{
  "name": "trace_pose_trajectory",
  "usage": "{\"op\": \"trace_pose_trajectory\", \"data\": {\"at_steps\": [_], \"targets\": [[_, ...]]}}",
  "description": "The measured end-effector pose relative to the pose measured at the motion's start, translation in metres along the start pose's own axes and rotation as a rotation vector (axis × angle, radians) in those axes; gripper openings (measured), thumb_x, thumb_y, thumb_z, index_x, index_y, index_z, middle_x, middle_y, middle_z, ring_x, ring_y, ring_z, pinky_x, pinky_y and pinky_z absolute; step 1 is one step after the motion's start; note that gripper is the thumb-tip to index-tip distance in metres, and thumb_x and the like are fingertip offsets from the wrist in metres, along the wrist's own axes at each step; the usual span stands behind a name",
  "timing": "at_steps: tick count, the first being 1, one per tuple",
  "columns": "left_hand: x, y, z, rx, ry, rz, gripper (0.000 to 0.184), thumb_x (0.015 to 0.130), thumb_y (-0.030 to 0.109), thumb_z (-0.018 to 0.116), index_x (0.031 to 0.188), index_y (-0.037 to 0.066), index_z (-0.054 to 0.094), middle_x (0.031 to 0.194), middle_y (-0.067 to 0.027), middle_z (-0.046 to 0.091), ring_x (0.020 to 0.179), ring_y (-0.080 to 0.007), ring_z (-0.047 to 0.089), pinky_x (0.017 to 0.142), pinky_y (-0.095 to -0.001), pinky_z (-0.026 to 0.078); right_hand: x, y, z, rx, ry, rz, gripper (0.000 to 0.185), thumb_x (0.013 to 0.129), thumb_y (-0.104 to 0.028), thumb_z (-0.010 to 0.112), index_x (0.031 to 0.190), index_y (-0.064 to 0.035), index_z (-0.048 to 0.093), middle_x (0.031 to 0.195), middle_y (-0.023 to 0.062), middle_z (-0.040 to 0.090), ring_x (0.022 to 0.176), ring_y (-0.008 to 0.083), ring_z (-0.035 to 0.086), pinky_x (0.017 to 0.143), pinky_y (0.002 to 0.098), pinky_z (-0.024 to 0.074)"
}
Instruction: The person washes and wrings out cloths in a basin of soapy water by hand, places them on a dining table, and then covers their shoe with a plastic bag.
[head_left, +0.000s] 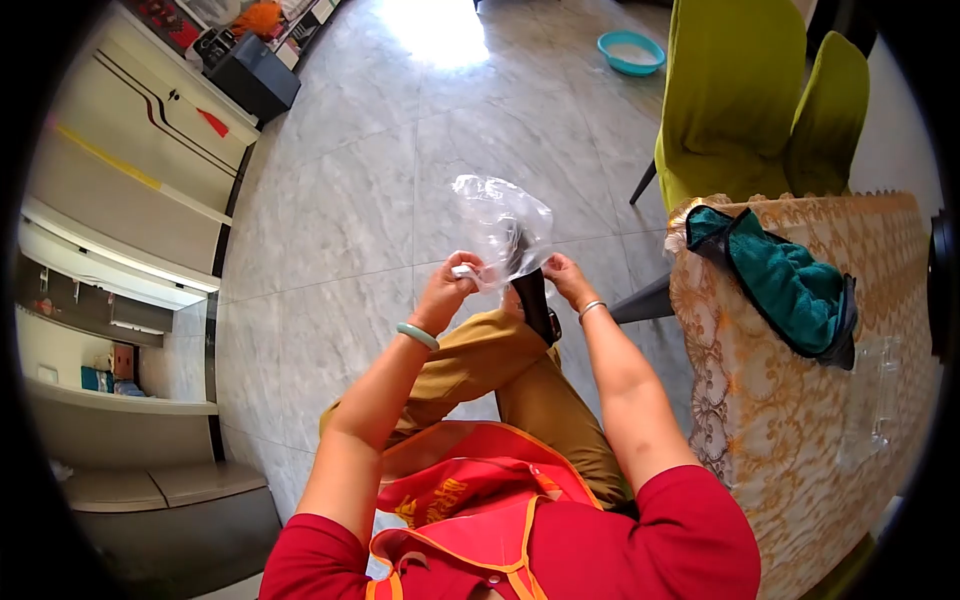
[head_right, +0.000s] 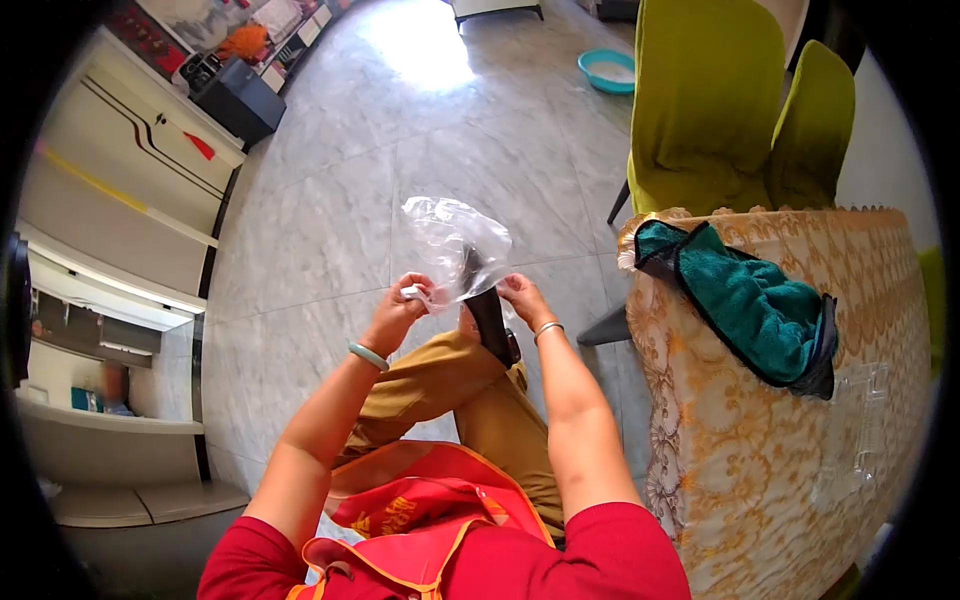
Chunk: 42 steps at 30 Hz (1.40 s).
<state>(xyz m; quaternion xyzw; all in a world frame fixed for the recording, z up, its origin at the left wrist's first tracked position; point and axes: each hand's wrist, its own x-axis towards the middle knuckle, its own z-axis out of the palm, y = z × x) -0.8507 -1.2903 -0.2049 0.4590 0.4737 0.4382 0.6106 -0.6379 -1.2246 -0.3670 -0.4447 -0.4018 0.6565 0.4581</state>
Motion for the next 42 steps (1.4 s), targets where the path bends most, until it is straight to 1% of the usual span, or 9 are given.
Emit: {"op": "trace_pose_trajectory", "data": {"at_steps": [2,5,8,11,21,26,28,32,42], "targets": [[0.001,-0.004,-0.007,-0.035,-0.014,0.000,0.025,0.075,-0.005,0.044,0.097,0.005,0.050,0.089,-0.0030,0.055,0.084,-0.0111,0.055,0.078,-0.0262,0.047,0.008,0.002,-0.004,-0.055,-0.084,-0.026,0.017,0.074,-0.002,0.058,0.091,-0.0028,0.056,0.092,0.0081,0.062,0.084,0.0199,0.059,0.075,0.0302,0.0457],[-0.003,-0.015,-0.018,0.034,0.063,0.012,0.020,0.075,-0.005,0.047,0.093,0.003,0.050,0.087,-0.0045,0.056,0.081,-0.0105,0.054,0.073,-0.0263,0.047,-0.008,-0.006,-0.010,-0.666,0.290,-0.290,0.015,0.076,-0.013,0.058,0.088,-0.0043,0.055,0.085,0.0128,0.061,0.077,0.0264,0.060,0.068,0.0338,0.0472],[-0.010,-0.036,-0.036,0.603,0.233,0.062,0.015,0.072,-0.007,0.048,0.085,0.001,0.050,0.083,-0.0088,0.055,0.077,-0.0167,0.055,0.067,-0.0299,0.046,-0.059,-0.019,-0.017,-0.876,0.386,-0.489,0.006,0.075,-0.007,0.054,0.081,-0.0056,0.052,0.077,0.0118,0.055,0.076,0.0316,0.053,0.067,0.0399,0.0431],[-0.015,-0.064,-0.044,0.941,0.259,0.229,0.013,0.068,-0.007,0.047,0.078,-0.001,0.051,0.080,-0.0171,0.049,0.080,-0.0349,0.049,0.069,-0.0369,0.043,-0.109,-0.001,-0.028,-1.127,0.327,-0.625,0.008,0.074,-0.006,0.052,0.082,-0.0079,0.051,0.079,0.0116,0.052,0.077,0.0309,0.052,0.067,0.0405,0.0423],[-0.024,-0.064,-0.030,0.996,0.080,-0.095,0.025,0.078,0.017,0.052,0.094,-0.002,0.055,0.085,-0.0240,0.059,0.083,-0.0389,0.056,0.073,-0.0405,0.044,-0.188,0.056,-0.033,-0.794,0.219,-0.087,0.016,0.072,-0.008,0.059,0.085,-0.0054,0.050,0.080,0.0117,0.054,0.076,0.0295,0.055,0.068,0.0367,0.0452],[-0.036,-0.063,-0.051,1.012,-0.041,-0.206,0.026,0.078,0.020,0.050,0.094,0.000,0.054,0.091,-0.0238,0.058,0.090,-0.0389,0.055,0.075,-0.0419,0.044,-0.192,0.061,-0.031,-0.977,0.001,-0.094,0.012,0.071,-0.005,0.056,0.082,-0.0049,0.053,0.082,0.0141,0.056,0.075,0.0315,0.056,0.068,0.0372,0.0456],[-0.047,-0.049,-0.059,1.317,-0.010,-0.221,0.024,0.081,0.021,0.046,0.095,0.004,0.053,0.094,-0.0211,0.059,0.091,-0.0381,0.055,0.076,-0.0440,0.044,-0.191,0.044,-0.025,-0.862,-0.090,-0.008,0.010,0.076,-0.008,0.048,0.084,-0.0063,0.052,0.084,0.0163,0.057,0.082,0.0355,0.054,0.070,0.0417,0.0444],[-0.067,-0.031,-0.095,1.430,-0.104,-0.439,0.028,0.085,0.025,0.042,0.105,0.010,0.053,0.104,-0.0175,0.058,0.098,-0.0346,0.053,0.080,-0.0434,0.043,-0.194,-0.002,0.001,-0.862,-0.095,-0.023,0.010,0.079,-0.010,0.045,0.085,-0.0066,0.052,0.082,0.0171,0.058,0.082,0.0373,0.054,0.069,0.0437,0.0444],[-0.108,0.076,-0.055,1.643,-0.073,-0.241,0.033,0.089,0.030,0.035,0.106,0.007,0.052,0.097,-0.0168,0.060,0.092,-0.0358,0.055,0.079,-0.0448,0.043,-0.195,-0.050,0.090,-0.913,-0.303,-0.376,0.013,0.083,-0.012,0.044,0.093,-0.0061,0.050,0.088,0.0193,0.059,0.083,0.0376,0.055,0.069,0.0436,0.0439]]}}
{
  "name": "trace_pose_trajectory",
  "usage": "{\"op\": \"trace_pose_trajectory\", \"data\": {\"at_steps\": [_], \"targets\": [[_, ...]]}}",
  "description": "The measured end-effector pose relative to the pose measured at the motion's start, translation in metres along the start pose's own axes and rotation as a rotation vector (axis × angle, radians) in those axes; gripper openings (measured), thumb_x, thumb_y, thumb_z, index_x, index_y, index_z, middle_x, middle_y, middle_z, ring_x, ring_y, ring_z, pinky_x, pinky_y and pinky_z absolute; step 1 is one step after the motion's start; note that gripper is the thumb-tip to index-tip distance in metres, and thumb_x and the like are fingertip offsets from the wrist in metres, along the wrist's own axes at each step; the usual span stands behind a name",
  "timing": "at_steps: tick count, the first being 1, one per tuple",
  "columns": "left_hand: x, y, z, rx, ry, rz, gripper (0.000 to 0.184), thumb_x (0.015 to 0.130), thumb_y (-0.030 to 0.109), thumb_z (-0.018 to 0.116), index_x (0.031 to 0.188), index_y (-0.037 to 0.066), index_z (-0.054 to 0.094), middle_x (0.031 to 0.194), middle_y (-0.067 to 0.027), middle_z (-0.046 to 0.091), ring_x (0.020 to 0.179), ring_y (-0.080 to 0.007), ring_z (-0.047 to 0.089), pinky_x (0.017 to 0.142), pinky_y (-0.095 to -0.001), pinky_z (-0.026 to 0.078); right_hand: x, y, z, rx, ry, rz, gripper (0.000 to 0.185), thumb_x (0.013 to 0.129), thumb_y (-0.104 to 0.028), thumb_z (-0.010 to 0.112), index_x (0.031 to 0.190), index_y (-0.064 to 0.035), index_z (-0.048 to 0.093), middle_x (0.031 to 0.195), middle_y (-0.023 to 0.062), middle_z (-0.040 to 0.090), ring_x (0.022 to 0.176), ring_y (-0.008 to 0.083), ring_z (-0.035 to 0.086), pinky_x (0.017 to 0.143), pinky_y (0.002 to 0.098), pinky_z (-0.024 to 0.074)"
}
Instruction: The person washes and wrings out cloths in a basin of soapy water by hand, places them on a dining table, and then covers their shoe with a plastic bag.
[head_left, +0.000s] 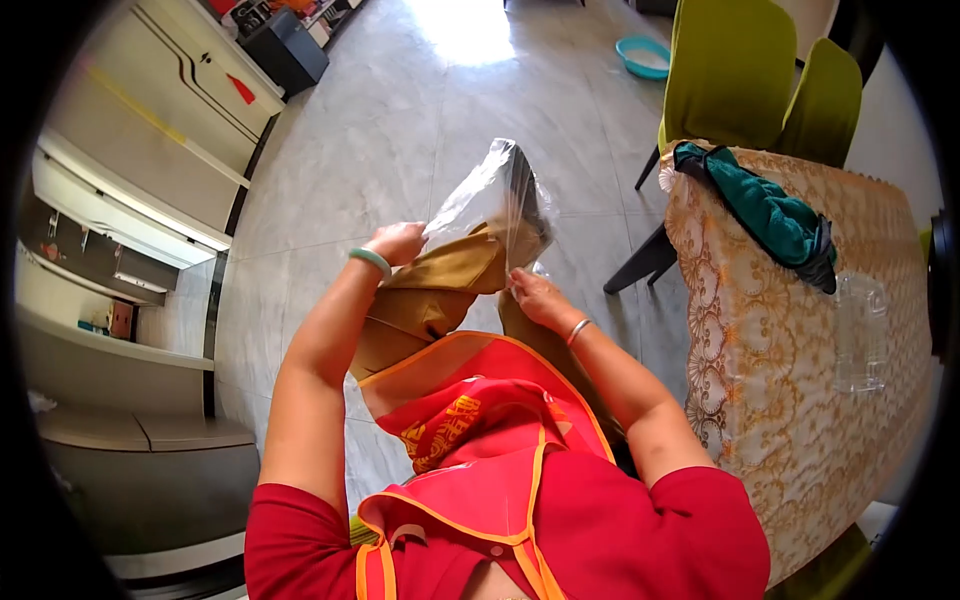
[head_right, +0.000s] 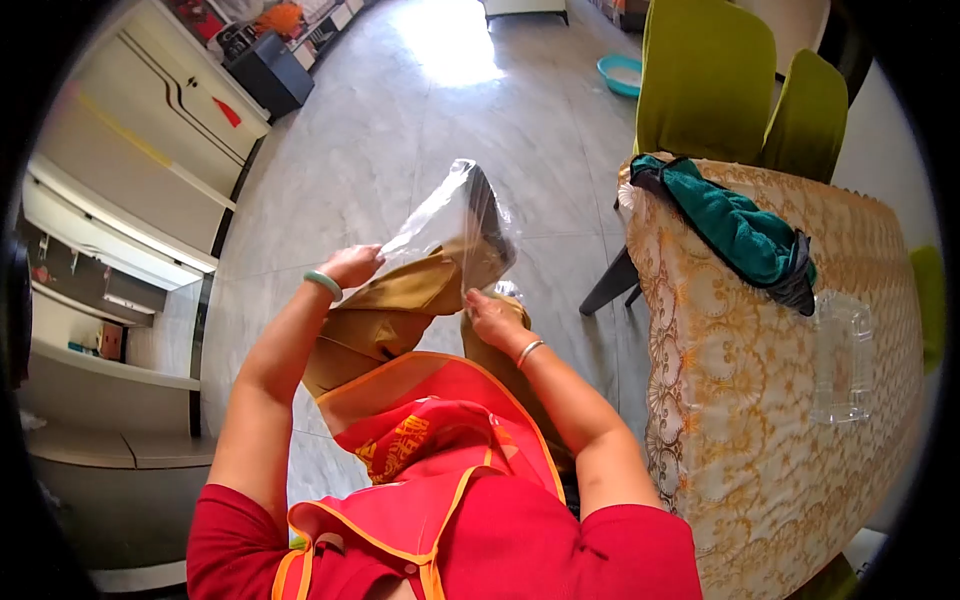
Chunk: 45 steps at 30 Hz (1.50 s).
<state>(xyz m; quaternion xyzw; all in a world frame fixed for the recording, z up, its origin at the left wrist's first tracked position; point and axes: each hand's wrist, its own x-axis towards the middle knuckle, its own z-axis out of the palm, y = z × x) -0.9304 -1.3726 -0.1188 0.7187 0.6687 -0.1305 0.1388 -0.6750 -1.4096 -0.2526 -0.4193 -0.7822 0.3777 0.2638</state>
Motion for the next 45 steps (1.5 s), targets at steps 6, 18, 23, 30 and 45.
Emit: {"op": "trace_pose_trajectory", "data": {"at_steps": [6,18,23,30,45], "targets": [[-0.057,0.033,-0.048,0.157,0.099,0.239,0.029,0.086,0.029,0.045,0.099,0.005,0.054,0.102,-0.0151,0.057,0.096,-0.0304,0.053,0.079,-0.0407,0.043,-0.003,-0.056,-0.030,0.068,0.033,-0.130,0.015,0.083,-0.010,0.043,0.096,-0.0043,0.049,0.082,0.0227,0.056,0.081,0.0402,0.055,0.069,0.0445,0.0435],[0.001,0.058,0.000,-0.489,0.615,0.259,0.048,0.079,0.029,0.062,0.112,-0.001,0.045,0.109,-0.0209,0.047,0.103,-0.0338,0.048,0.090,-0.0357,0.038,-0.036,-0.066,-0.036,-0.118,-0.179,-0.133,0.015,0.084,-0.016,0.043,0.091,-0.0034,0.049,0.080,0.0212,0.059,0.077,0.0391,0.057,0.064,0.0447,0.0455],[0.017,0.017,0.044,-0.332,0.238,0.136,0.076,0.070,0.043,0.067,0.126,0.002,0.036,0.114,-0.0231,0.048,0.107,-0.0349,0.047,0.091,-0.0372,0.037,-0.039,-0.058,-0.034,-0.080,-0.164,-0.188,0.015,0.084,-0.016,0.045,0.092,-0.0052,0.050,0.080,0.0201,0.058,0.076,0.0380,0.056,0.064,0.0440,0.0459],[-0.023,0.040,-0.003,0.088,0.029,0.076,0.020,0.079,0.022,0.055,0.085,0.004,0.062,0.095,-0.0160,0.058,0.091,-0.0281,0.057,0.073,-0.0382,0.047,-0.021,-0.084,-0.065,-0.458,-0.186,-0.162,0.015,0.080,-0.016,0.049,0.091,-0.0082,0.054,0.103,0.0152,0.053,0.083,0.0329,0.057,0.068,0.0404,0.0476],[0.027,0.113,0.015,-0.991,-0.181,0.504,0.020,0.089,0.023,0.048,0.090,0.005,0.057,0.087,-0.0059,0.056,0.083,-0.0143,0.050,0.080,-0.0306,0.040,-0.005,-0.068,-0.036,-0.265,-0.083,-0.268,0.014,0.072,-0.009,0.053,0.084,-0.0027,0.058,0.100,0.0186,0.052,0.088,0.0324,0.055,0.072,0.0392,0.0455]]}}
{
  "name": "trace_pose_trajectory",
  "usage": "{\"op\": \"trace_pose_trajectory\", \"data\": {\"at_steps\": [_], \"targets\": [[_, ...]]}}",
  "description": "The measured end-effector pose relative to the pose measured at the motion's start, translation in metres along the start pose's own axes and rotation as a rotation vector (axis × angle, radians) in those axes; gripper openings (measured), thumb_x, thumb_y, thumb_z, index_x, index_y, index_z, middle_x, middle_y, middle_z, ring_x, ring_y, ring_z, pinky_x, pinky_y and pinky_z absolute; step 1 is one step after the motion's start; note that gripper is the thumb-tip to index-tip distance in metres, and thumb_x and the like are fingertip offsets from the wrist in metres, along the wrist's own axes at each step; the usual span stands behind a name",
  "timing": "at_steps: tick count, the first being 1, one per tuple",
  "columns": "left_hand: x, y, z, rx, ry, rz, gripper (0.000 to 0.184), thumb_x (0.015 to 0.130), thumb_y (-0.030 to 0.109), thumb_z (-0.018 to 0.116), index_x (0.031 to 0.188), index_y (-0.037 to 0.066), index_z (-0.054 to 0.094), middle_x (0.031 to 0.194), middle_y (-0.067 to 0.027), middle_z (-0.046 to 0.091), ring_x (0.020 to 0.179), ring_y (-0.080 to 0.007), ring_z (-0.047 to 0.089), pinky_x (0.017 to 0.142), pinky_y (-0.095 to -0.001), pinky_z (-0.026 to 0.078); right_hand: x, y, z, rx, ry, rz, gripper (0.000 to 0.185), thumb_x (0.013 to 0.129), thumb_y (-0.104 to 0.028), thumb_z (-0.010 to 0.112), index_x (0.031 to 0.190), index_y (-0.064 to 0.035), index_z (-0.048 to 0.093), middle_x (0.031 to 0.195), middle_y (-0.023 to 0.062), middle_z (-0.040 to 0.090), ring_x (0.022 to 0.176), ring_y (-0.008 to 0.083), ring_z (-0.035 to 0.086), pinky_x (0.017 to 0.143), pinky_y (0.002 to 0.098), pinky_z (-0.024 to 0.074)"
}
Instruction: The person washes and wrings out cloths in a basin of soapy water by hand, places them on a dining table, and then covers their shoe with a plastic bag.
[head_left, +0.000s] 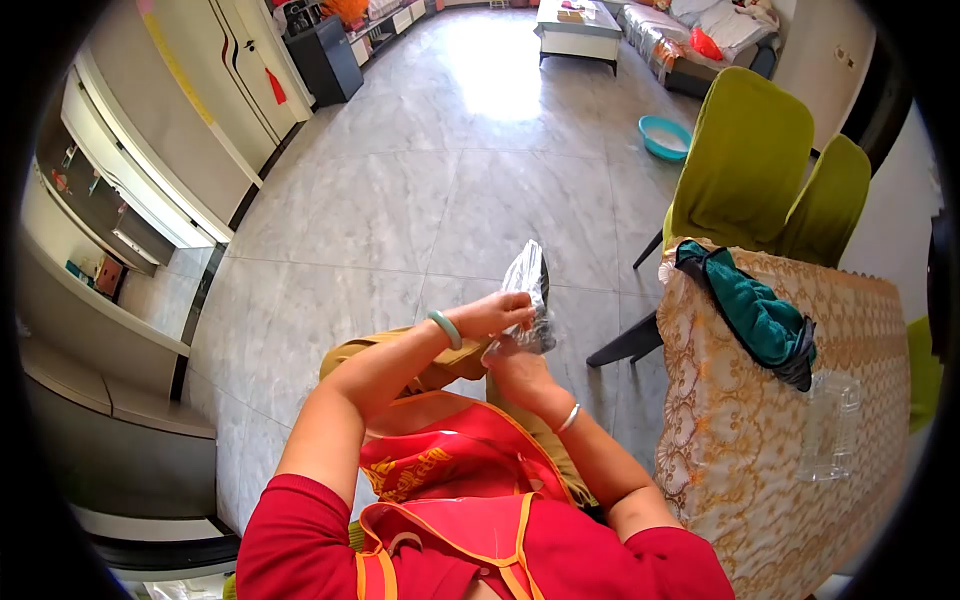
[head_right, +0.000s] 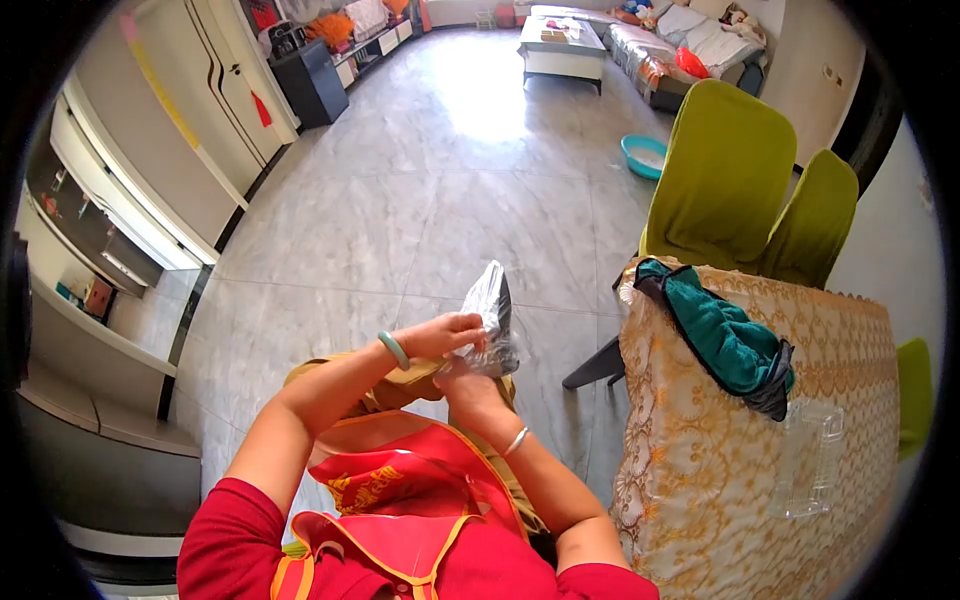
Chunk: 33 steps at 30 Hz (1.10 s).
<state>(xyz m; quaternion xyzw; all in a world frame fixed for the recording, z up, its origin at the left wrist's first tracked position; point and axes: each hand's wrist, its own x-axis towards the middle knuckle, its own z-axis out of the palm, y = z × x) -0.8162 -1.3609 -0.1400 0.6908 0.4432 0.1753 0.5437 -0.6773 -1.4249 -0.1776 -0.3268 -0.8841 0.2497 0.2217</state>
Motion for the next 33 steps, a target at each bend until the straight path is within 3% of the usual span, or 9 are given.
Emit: {"op": "trace_pose_trajectory", "data": {"at_steps": [3,5,8,13,15,17,19,27,33], "targets": [[0.011,-0.013,-0.011,-0.004,-0.093,0.059,0.012,0.087,0.016,0.048,0.090,0.004,0.046,0.080,-0.0038,0.051,0.076,-0.0123,0.044,0.071,-0.0299,0.040,-0.004,0.016,-0.035,-0.090,0.115,-0.052,0.012,0.075,-0.013,0.054,0.084,-0.0082,0.060,0.104,0.0135,0.053,0.085,0.0289,0.057,0.071,0.0385,0.0477],[0.008,-0.001,-0.017,0.209,-0.123,0.079,0.017,0.084,0.016,0.050,0.095,0.005,0.044,0.088,-0.0063,0.051,0.084,-0.0167,0.047,0.077,-0.0312,0.039,-0.001,0.023,-0.057,-0.026,-0.042,0.111,0.009,0.076,-0.012,0.052,0.083,-0.0067,0.056,0.096,0.0149,0.055,0.083,0.0323,0.057,0.069,0.0413,0.0470],[0.010,-0.014,-0.023,0.604,-0.155,0.242,0.029,0.079,0.019,0.054,0.101,0.006,0.041,0.097,-0.0086,0.051,0.098,-0.0228,0.048,0.085,-0.0352,0.036,0.005,0.041,-0.063,0.083,0.034,0.178,0.008,0.079,-0.012,0.050,0.084,-0.0055,0.051,0.086,0.0160,0.058,0.079,0.0356,0.057,0.067,0.0433,0.0459],[-0.002,-0.007,-0.011,0.659,-0.063,0.177,0.039,0.076,0.021,0.057,0.109,0.005,0.042,0.109,-0.0105,0.052,0.109,-0.0276,0.044,0.092,-0.0371,0.033,0.021,0.034,-0.066,0.152,0.074,0.285,0.011,0.079,-0.015,0.052,0.083,-0.0041,0.050,0.075,0.0174,0.060,0.072,0.0371,0.057,0.063,0.0430,0.0456],[0.003,-0.018,-0.008,0.675,0.057,0.231,0.039,0.076,0.020,0.057,0.110,0.005,0.043,0.110,-0.0118,0.053,0.108,-0.0281,0.046,0.091,-0.0369,0.035,0.029,0.031,-0.060,0.275,0.094,0.166,0.012,0.078,-0.013,0.055,0.084,-0.0030,0.051,0.075,0.0183,0.060,0.073,0.0350,0.059,0.064,0.0396,0.0468],[0.009,-0.015,-0.012,0.483,-0.124,0.105,0.032,0.081,0.021,0.054,0.107,0.004,0.047,0.105,-0.0146,0.056,0.100,-0.0300,0.052,0.086,-0.0368,0.040,0.031,0.042,-0.045,0.436,0.130,0.093,0.013,0.078,-0.010,0.058,0.086,-0.0021,0.053,0.075,0.0171,0.061,0.071,0.0284,0.062,0.063,0.0345,0.0482],[0.007,-0.026,-0.005,0.426,0.053,0.269,0.024,0.085,0.021,0.050,0.102,0.004,0.049,0.098,-0.0166,0.058,0.092,-0.0320,0.055,0.079,-0.0379,0.044,0.033,0.048,-0.045,0.567,0.253,0.179,0.013,0.079,-0.008,0.057,0.089,-0.0011,0.053,0.073,0.0148,0.062,0.070,0.0220,0.064,0.061,0.0306,0.0489],[0.010,-0.034,0.007,0.469,0.102,0.015,0.040,0.085,0.018,0.042,0.119,0.000,0.035,0.101,-0.0242,0.054,0.098,-0.0375,0.052,0.079,-0.0422,0.042,0.034,0.071,-0.027,0.623,0.655,0.443,0.010,0.082,-0.007,0.053,0.091,-0.0031,0.056,0.061,0.0032,0.056,0.049,0.0081,0.048,0.047,0.0244,0.0404],[0.004,-0.036,0.001,0.511,0.097,0.001,0.040,0.088,0.023,0.040,0.117,-0.004,0.036,0.107,-0.0263,0.052,0.101,-0.0375,0.050,0.082,-0.0406,0.041,0.043,0.083,-0.016,1.016,0.175,0.321,0.017,0.082,-0.003,0.052,0.098,-0.0044,0.057,0.082,0.0025,0.060,0.072,0.0089,0.057,0.058,0.0220,0.0493]]}}
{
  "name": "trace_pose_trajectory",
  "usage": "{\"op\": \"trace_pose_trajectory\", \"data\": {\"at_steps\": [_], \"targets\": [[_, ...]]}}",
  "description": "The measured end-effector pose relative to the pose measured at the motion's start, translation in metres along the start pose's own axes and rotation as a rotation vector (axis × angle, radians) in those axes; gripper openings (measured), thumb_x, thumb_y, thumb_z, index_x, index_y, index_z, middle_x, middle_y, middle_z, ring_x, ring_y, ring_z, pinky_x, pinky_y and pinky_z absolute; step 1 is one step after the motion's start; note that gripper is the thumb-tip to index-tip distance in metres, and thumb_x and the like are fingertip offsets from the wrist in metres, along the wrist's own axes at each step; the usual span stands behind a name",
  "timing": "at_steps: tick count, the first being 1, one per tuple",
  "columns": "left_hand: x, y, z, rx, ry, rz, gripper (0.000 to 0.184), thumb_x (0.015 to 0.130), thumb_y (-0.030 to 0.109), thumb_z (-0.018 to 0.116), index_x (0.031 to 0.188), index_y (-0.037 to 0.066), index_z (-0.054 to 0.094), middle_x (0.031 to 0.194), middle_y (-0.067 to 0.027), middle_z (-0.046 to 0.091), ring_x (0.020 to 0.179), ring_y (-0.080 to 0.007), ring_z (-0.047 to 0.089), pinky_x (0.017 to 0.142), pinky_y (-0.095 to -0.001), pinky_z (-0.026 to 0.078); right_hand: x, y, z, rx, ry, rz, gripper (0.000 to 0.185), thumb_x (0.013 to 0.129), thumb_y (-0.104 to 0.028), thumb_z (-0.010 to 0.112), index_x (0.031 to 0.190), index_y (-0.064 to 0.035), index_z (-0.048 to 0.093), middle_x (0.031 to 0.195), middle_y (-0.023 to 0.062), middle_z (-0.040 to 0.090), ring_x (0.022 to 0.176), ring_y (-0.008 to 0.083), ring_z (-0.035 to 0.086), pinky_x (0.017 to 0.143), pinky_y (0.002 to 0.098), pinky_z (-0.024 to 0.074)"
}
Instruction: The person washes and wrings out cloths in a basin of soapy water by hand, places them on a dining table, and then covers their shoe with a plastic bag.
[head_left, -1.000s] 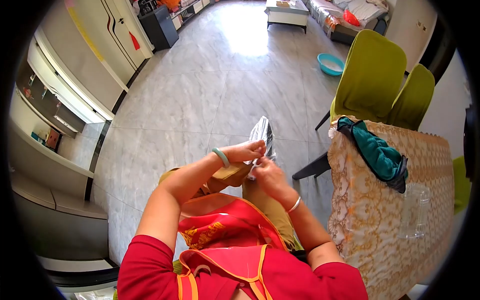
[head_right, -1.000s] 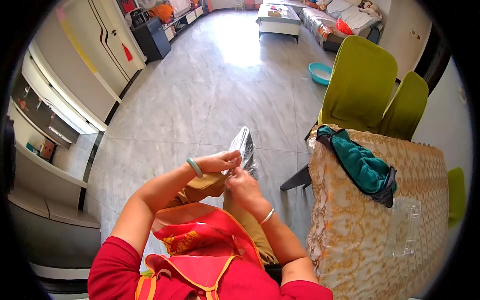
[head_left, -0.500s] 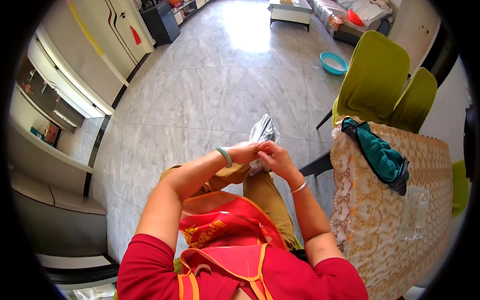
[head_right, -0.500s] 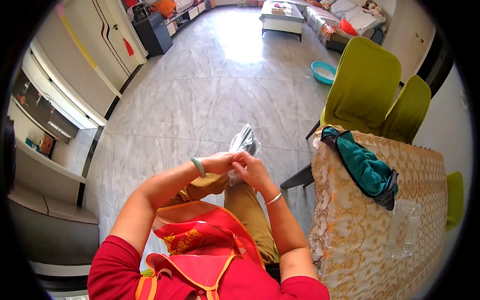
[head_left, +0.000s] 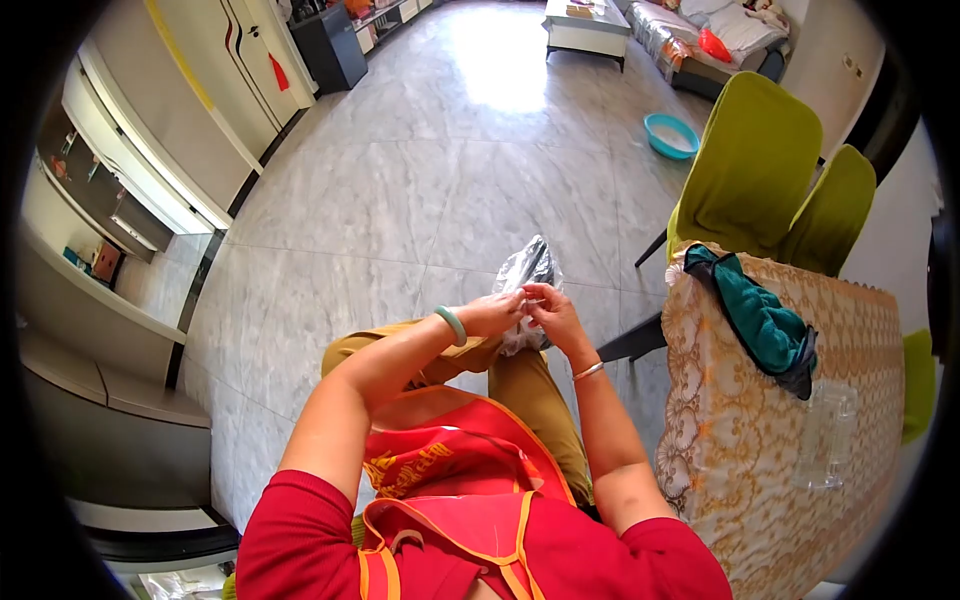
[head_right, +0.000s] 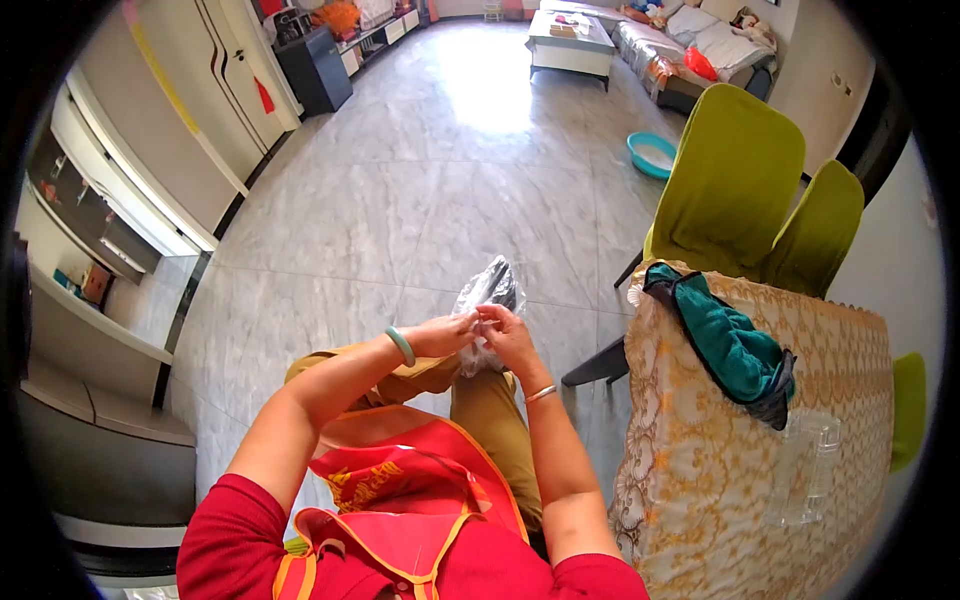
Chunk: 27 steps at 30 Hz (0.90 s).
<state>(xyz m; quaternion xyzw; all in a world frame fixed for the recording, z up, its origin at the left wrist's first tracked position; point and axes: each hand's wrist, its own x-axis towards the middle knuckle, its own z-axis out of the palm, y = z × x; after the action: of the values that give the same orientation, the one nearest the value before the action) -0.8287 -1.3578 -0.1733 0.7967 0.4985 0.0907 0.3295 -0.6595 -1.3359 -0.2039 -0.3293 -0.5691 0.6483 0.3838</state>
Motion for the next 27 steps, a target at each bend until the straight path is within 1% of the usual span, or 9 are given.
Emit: {"op": "trace_pose_trajectory", "data": {"at_steps": [2,6,12,18,22,24,25,26,27], "targets": [[-0.003,-0.002,0.000,-0.006,0.009,0.028,0.038,0.087,0.023,0.041,0.114,-0.004,0.038,0.104,-0.0263,0.052,0.099,-0.0380,0.051,0.080,-0.0412,0.042,0.002,0.003,0.000,-0.048,-0.029,0.071,0.016,0.085,-0.006,0.052,0.099,-0.0016,0.054,0.089,0.0035,0.060,0.076,0.0088,0.057,0.061,0.0229,0.0502],[0.002,-0.013,0.008,0.116,0.105,0.112,0.026,0.086,0.022,0.044,0.096,-0.002,0.044,0.087,-0.0234,0.055,0.085,-0.0394,0.054,0.071,-0.0446,0.042,0.001,0.016,-0.001,0.049,-0.025,0.120,0.014,0.086,-0.010,0.052,0.095,0.0000,0.054,0.082,0.0054,0.060,0.073,0.0114,0.059,0.060,0.0247,0.0521],[-0.001,0.016,0.001,0.199,0.109,0.053,0.019,0.087,0.018,0.039,0.088,0.000,0.045,0.086,-0.0184,0.057,0.082,-0.0353,0.057,0.065,-0.0423,0.045,-0.005,0.019,0.005,0.121,0.136,0.103,0.012,0.087,-0.011,0.049,0.089,0.0003,0.049,0.080,0.0076,0.057,0.066,0.0139,0.060,0.055,0.0265,0.0535],[0.007,0.008,0.016,0.321,0.160,0.183,0.015,0.085,0.016,0.041,0.089,0.002,0.046,0.082,-0.0153,0.059,0.076,-0.0304,0.061,0.063,-0.0392,0.047,-0.014,0.020,0.003,0.120,0.177,0.097,0.012,0.088,-0.013,0.048,0.091,-0.0013,0.047,0.079,0.0059,0.055,0.064,0.0128,0.060,0.052,0.0263,0.0530],[0.012,-0.002,0.018,0.540,0.232,0.244,0.031,0.080,0.022,0.050,0.100,-0.002,0.046,0.063,-0.0096,0.060,0.056,-0.0227,0.063,0.045,-0.0295,0.047,-0.015,0.009,0.004,0.189,0.139,0.239,0.017,0.088,-0.021,0.048,0.094,-0.0047,0.049,0.076,0.0041,0.057,0.064,0.0130,0.060,0.048,0.0244,0.0497],[0.009,0.016,-0.007,0.457,0.054,0.154,0.034,0.082,0.022,0.047,0.106,-0.003,0.044,0.065,-0.0120,0.061,0.060,-0.0289,0.062,0.049,-0.0369,0.047,-0.010,0.009,0.002,0.220,0.091,0.289,0.018,0.089,-0.023,0.048,0.094,-0.0060,0.049,0.075,0.0037,0.057,0.064,0.0125,0.060,0.045,0.0232,0.0476],[0.012,0.017,-0.009,0.498,-0.022,0.087,0.029,0.084,0.022,0.044,0.101,-0.001,0.043,0.068,-0.0139,0.061,0.065,-0.0308,0.062,0.052,-0.0408,0.046,-0.009,0.008,0.003,0.210,0.115,0.291,0.017,0.089,-0.022,0.048,0.094,-0.0062,0.049,0.074,0.0030,0.057,0.063,0.0120,0.060,0.044,0.0226,0.0467],[0.017,0.003,-0.004,0.415,-0.004,0.087,0.036,0.083,0.018,0.045,0.114,-0.001,0.039,0.076,-0.0165,0.061,0.070,-0.0308,0.062,0.052,-0.0413,0.046,-0.005,0.019,0.001,0.229,0.096,0.244,0.016,0.089,-0.022,0.047,0.094,-0.0073,0.050,0.075,0.0018,0.057,0.063,0.0117,0.059,0.043,0.0215,0.0453],[0.017,0.008,-0.009,0.341,-0.012,0.058,0.034,0.085,0.019,0.043,0.114,0.000,0.039,0.079,-0.0172,0.061,0.071,-0.0288,0.062,0.053,-0.0397,0.047,-0.002,0.021,0.000,0.226,0.089,0.235,0.014,0.088,-0.022,0.048,0.093,-0.0083,0.050,0.076,0.0009,0.057,0.063,0.0111,0.059,0.042,0.0207,0.0442]]}}
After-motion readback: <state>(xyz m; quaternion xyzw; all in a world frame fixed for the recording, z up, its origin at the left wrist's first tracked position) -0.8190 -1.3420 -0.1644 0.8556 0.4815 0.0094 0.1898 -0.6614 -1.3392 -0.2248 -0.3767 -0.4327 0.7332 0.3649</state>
